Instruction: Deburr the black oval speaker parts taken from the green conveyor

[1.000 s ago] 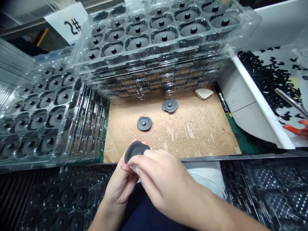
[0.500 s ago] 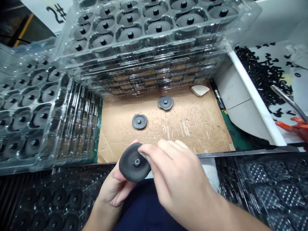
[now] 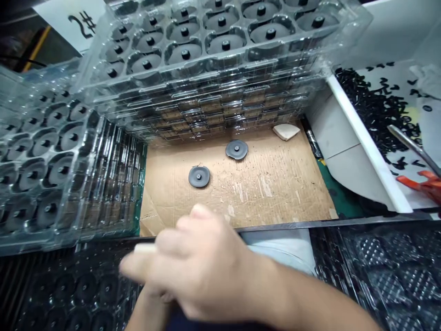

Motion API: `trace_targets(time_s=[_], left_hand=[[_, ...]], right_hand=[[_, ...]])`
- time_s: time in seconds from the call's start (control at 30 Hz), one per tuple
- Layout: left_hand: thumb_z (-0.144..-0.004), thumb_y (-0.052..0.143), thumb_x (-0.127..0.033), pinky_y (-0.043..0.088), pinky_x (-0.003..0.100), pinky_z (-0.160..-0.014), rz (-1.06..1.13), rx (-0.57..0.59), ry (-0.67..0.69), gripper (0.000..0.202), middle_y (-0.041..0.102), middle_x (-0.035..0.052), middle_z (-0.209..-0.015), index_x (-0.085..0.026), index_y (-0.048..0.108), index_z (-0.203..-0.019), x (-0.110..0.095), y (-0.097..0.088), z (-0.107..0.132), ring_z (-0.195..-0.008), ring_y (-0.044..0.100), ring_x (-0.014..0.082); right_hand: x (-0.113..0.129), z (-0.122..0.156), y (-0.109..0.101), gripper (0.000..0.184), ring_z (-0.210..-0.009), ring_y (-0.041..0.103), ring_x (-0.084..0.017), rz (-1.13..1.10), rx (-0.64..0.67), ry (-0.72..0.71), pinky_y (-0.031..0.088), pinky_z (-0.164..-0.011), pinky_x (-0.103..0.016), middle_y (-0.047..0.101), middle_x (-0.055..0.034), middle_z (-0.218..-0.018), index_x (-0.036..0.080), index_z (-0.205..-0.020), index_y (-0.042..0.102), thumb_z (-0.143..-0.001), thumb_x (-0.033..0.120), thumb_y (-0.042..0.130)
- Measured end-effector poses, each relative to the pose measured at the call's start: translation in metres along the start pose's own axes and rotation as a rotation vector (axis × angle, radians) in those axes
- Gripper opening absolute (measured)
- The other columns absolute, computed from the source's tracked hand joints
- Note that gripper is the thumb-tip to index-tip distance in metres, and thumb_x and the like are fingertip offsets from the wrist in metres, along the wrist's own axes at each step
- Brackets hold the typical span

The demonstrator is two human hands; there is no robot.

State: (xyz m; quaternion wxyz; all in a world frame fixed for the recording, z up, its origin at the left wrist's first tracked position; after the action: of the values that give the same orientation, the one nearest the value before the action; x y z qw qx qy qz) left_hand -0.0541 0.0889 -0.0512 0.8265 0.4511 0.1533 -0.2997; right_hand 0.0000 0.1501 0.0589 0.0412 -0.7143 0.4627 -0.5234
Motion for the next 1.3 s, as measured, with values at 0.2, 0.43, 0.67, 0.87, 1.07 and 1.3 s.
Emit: trace_targets(time_s=[0.2, 0.43, 0.67, 0.87, 1.07, 1.3], left_hand=[[-0.060, 0.080, -0.036, 0.050, 0.025, -0.089, 0.145, 0.221, -0.018, 0.052, 0.071, 0.0016, -0.109, -0.025, 0.066, -0.109, -0.010, 0.014, -0.003, -0.098, 0.067, 0.0200], [-0.055, 0.081, -0.040, 0.052, 0.023, -0.083, 0.137, 0.136, 0.012, 0.054, 0.072, 0.0028, -0.105, -0.024, 0.068, -0.105, -0.008, 0.001, -0.005, -0.095, 0.068, 0.0202], [-0.062, 0.074, -0.046, 0.053, 0.029, -0.084, 0.161, 0.186, 0.012, 0.050, 0.071, 0.0034, -0.104, -0.023, 0.068, -0.106, -0.011, 0.010, -0.003, -0.093, 0.068, 0.0217], [-0.075, 0.055, -0.057, 0.056, 0.024, -0.078, 0.249, 0.295, -0.037, 0.050, 0.072, 0.0029, -0.103, -0.018, 0.068, -0.105, -0.006, 0.021, 0.002, -0.093, 0.068, 0.0198], [-0.077, 0.060, -0.052, 0.055, 0.023, -0.077, -0.142, 0.259, 0.315, 0.058, 0.065, -0.0006, -0.115, -0.036, 0.047, -0.130, -0.019, 0.014, 0.008, -0.090, 0.067, 0.0150], [-0.068, 0.075, -0.018, 0.044, 0.042, -0.096, -1.144, 0.227, 0.997, 0.111, 0.056, 0.0122, -0.118, -0.025, -0.004, -0.145, -0.032, 0.035, 0.026, -0.108, 0.055, 0.0222]], right_hand=[[-0.093, 0.044, -0.020, 0.030, -0.075, 0.062, -0.015, 0.080, -0.351, 0.678, 0.045, -0.063, -0.026, 0.067, -0.0046, -0.098, 0.019, -0.120, 0.051, -0.091, 0.025, 0.047], [-0.109, 0.093, 0.046, 0.022, -0.077, 0.064, -0.018, 0.004, -0.084, 0.651, 0.047, -0.068, -0.029, 0.071, -0.0037, -0.085, 0.023, -0.095, 0.068, -0.086, 0.024, 0.048], [-0.124, 0.079, 0.023, 0.027, -0.090, 0.062, -0.019, -0.029, -0.132, 0.716, 0.049, -0.076, -0.030, 0.068, -0.0050, -0.103, 0.022, -0.109, 0.064, -0.090, 0.026, 0.045], [-0.132, 0.082, 0.031, 0.027, -0.073, 0.059, -0.017, -0.020, -0.171, 0.737, 0.049, -0.067, -0.033, 0.060, -0.0087, -0.103, 0.021, -0.103, 0.068, -0.083, 0.022, 0.049], [-0.119, 0.098, 0.021, 0.026, -0.061, 0.052, -0.013, -0.075, -0.276, 0.764, 0.045, -0.059, -0.030, 0.059, -0.0073, -0.103, 0.022, -0.104, 0.066, -0.085, 0.024, 0.049], [-0.095, 0.111, -0.014, 0.011, -0.068, 0.054, -0.014, -0.209, -0.371, 0.797, 0.046, -0.064, -0.027, 0.064, -0.0028, -0.084, 0.022, -0.088, 0.066, -0.080, 0.026, 0.060]])
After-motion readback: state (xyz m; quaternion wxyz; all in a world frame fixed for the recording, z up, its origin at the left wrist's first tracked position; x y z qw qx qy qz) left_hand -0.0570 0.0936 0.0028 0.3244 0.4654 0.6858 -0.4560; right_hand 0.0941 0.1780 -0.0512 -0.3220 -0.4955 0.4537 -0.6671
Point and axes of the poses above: each hand's wrist, its own z-axis away from the middle knuckle, its own y-axis out of the palm, x = y × z, the point moved 7 cm from there along -z, towards the middle knuckle
